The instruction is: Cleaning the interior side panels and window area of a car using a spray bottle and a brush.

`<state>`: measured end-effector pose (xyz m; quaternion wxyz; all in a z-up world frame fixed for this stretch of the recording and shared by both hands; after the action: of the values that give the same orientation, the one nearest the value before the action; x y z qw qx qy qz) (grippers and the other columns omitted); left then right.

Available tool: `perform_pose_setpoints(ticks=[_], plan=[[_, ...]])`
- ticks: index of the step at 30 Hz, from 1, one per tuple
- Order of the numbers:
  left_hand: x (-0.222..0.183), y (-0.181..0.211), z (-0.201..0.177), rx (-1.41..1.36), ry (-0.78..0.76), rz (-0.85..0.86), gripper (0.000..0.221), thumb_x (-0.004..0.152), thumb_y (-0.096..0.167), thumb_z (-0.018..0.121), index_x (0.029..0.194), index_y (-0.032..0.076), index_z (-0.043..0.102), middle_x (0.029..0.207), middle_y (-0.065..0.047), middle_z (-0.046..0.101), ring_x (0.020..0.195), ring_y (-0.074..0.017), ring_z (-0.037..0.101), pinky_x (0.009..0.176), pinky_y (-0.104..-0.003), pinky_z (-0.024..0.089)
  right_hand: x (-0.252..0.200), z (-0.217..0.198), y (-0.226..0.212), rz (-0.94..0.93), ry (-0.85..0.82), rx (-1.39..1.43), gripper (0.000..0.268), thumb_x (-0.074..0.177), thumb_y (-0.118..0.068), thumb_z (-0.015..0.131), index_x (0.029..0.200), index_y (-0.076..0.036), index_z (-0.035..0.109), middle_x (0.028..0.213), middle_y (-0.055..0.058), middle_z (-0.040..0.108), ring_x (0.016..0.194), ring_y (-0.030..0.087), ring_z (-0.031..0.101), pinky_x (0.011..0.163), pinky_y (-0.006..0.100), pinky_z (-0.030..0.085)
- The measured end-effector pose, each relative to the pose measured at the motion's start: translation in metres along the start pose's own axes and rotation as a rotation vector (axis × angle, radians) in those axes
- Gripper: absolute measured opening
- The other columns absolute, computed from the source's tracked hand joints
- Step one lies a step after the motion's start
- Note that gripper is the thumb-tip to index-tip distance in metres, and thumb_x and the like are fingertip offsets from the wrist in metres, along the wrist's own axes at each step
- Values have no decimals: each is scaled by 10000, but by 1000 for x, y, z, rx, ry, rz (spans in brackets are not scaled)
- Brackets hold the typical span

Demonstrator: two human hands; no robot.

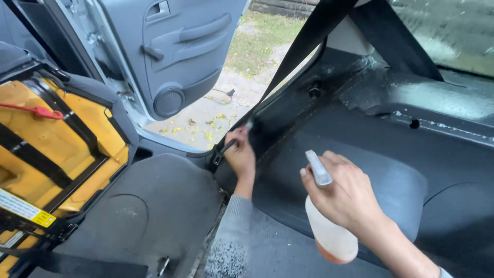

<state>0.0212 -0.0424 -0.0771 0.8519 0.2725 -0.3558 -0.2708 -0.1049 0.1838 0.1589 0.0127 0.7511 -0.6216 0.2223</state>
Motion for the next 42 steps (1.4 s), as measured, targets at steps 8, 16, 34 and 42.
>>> perform_pose_setpoints(ticks=[8,16,34,42], plan=[[-18,85,67,-56,-289,41,265,978,-90,659,839,35,470,1011,-143,701,1058,-186,700,922,-302,556,-24,-7,14,12,16,-64,268,895,-274,636,801,-24,668,774,148,634,770,387,656,673,496,528],[-35,54,72,-134,-275,-110,284,999,-129,637,877,46,449,1034,-182,730,1063,-217,716,946,-305,568,-39,-41,31,177,73,-89,312,915,-304,667,781,-22,676,751,127,649,689,321,661,648,471,539],[-216,192,-64,138,-490,-246,129,1008,-85,615,994,19,541,1147,-218,736,1192,-304,717,1077,-377,574,-127,-89,44,27,532,-168,192,818,-183,739,711,-79,618,650,71,508,557,248,500,457,370,406],[-199,268,0,620,-828,338,332,876,-65,727,1119,156,779,1106,-161,707,1057,-276,618,856,-260,567,-156,-71,92,168,574,-376,242,940,-223,725,786,-93,593,720,42,440,684,202,421,708,411,332]])
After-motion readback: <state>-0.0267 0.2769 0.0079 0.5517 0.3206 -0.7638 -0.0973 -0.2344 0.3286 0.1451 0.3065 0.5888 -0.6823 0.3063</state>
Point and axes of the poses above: each hand's wrist, its own x-axis towards the middle knuckle, its own z-axis out of the palm, y = z × x, the point moved 1 cm from there along x, towards the middle knuckle
